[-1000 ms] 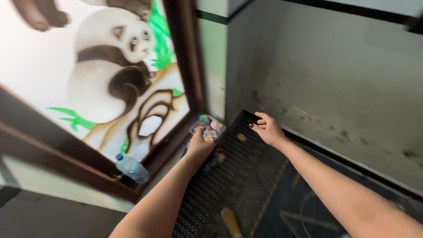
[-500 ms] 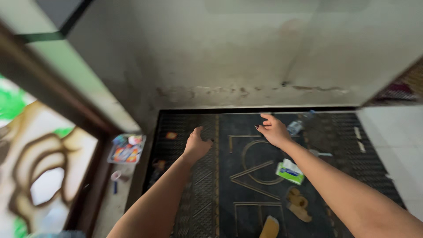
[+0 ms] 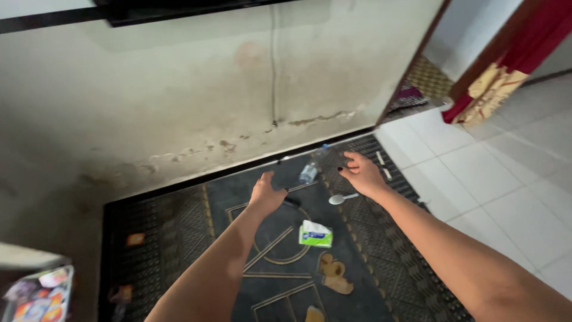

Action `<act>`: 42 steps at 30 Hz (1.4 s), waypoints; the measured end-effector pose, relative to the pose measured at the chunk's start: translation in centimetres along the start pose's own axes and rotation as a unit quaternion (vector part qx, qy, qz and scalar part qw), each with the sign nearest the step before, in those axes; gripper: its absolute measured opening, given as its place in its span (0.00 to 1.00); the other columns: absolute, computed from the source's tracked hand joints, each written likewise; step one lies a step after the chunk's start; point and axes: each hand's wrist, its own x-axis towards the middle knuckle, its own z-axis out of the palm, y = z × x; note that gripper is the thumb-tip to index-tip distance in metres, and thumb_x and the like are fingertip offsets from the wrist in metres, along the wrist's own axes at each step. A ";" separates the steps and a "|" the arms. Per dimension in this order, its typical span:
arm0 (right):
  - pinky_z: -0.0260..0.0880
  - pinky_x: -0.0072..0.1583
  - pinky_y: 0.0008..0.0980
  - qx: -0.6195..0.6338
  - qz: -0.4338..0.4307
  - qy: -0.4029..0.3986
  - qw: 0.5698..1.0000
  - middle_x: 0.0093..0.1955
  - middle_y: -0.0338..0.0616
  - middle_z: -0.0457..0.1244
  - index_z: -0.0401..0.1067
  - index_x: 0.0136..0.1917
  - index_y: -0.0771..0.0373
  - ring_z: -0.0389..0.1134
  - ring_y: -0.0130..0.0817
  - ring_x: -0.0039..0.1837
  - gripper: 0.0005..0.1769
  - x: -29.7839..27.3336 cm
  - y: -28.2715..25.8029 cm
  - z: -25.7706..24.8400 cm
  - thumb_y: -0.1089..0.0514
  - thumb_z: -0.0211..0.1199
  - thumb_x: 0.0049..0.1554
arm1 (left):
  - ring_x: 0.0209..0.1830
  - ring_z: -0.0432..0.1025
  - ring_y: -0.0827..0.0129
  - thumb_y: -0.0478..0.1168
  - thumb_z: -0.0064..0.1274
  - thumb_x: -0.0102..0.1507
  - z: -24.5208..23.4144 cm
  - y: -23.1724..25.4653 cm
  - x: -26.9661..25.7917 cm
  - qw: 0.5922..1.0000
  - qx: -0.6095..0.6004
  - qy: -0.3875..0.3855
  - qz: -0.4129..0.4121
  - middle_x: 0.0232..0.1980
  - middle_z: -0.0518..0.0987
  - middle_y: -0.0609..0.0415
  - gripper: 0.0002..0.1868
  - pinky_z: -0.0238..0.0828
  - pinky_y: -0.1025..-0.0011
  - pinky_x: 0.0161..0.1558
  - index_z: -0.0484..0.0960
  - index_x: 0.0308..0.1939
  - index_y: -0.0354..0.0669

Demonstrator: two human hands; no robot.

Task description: The person gathers bottles and small items from the floor, arranges them onto a window sill and into a tray by hand, and then sweeps the floor and mats with a broom.

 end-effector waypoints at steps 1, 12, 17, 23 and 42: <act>0.73 0.61 0.41 -0.001 0.006 0.004 1.000 0.66 0.55 0.65 0.63 0.75 0.55 0.70 0.45 0.65 0.37 0.4 1.1 -1.2 0.48 0.68 0.55 | 0.72 0.65 0.50 0.48 0.65 0.54 1.4 0.9 0.8 1.000 0.002 0.006 0.025 0.71 0.69 0.40 0.45 0.64 0.61 0.68 0.63 0.73 0.44; 0.75 0.57 0.39 0.049 0.051 0.049 0.996 0.66 0.57 0.65 0.63 0.74 0.57 0.71 0.46 0.64 0.37 6.5 9.9 -9.0 0.50 0.69 0.54 | 0.70 0.66 0.48 0.48 0.67 0.53 8.4 9.3 10.9 0.996 0.032 -0.038 0.075 0.69 0.71 0.37 0.45 0.64 0.60 0.68 0.65 0.71 0.41; 0.75 0.59 0.38 0.032 0.079 0.062 0.994 0.67 0.56 0.65 0.63 0.74 0.57 0.72 0.45 0.64 0.36 10.8 12.3 -11.7 0.50 0.68 0.55 | 0.67 0.70 0.48 0.48 0.64 0.53 10.0 13.4 16.0 0.993 0.042 -0.043 0.097 0.66 0.75 0.37 0.43 0.66 0.59 0.66 0.68 0.71 0.43; 0.74 0.61 0.39 0.013 0.115 0.075 0.990 0.68 0.56 0.64 0.63 0.75 0.54 0.70 0.45 0.66 0.36 15.6 15.2 -15.5 0.50 0.68 0.56 | 0.65 0.68 0.46 0.45 0.65 0.51 13.4 17.4 22.6 0.987 0.053 -0.068 0.136 0.65 0.73 0.37 0.43 0.65 0.57 0.62 0.67 0.68 0.41; 0.73 0.60 0.37 -0.031 0.120 0.012 0.992 0.68 0.55 0.65 0.64 0.73 0.54 0.72 0.44 0.63 0.37 29.7 33.7 -26.5 0.47 0.69 0.54 | 0.70 0.65 0.44 0.45 0.63 0.52 28.5 27.6 33.2 0.993 0.054 -0.063 0.087 0.68 0.70 0.35 0.44 0.62 0.57 0.68 0.64 0.71 0.41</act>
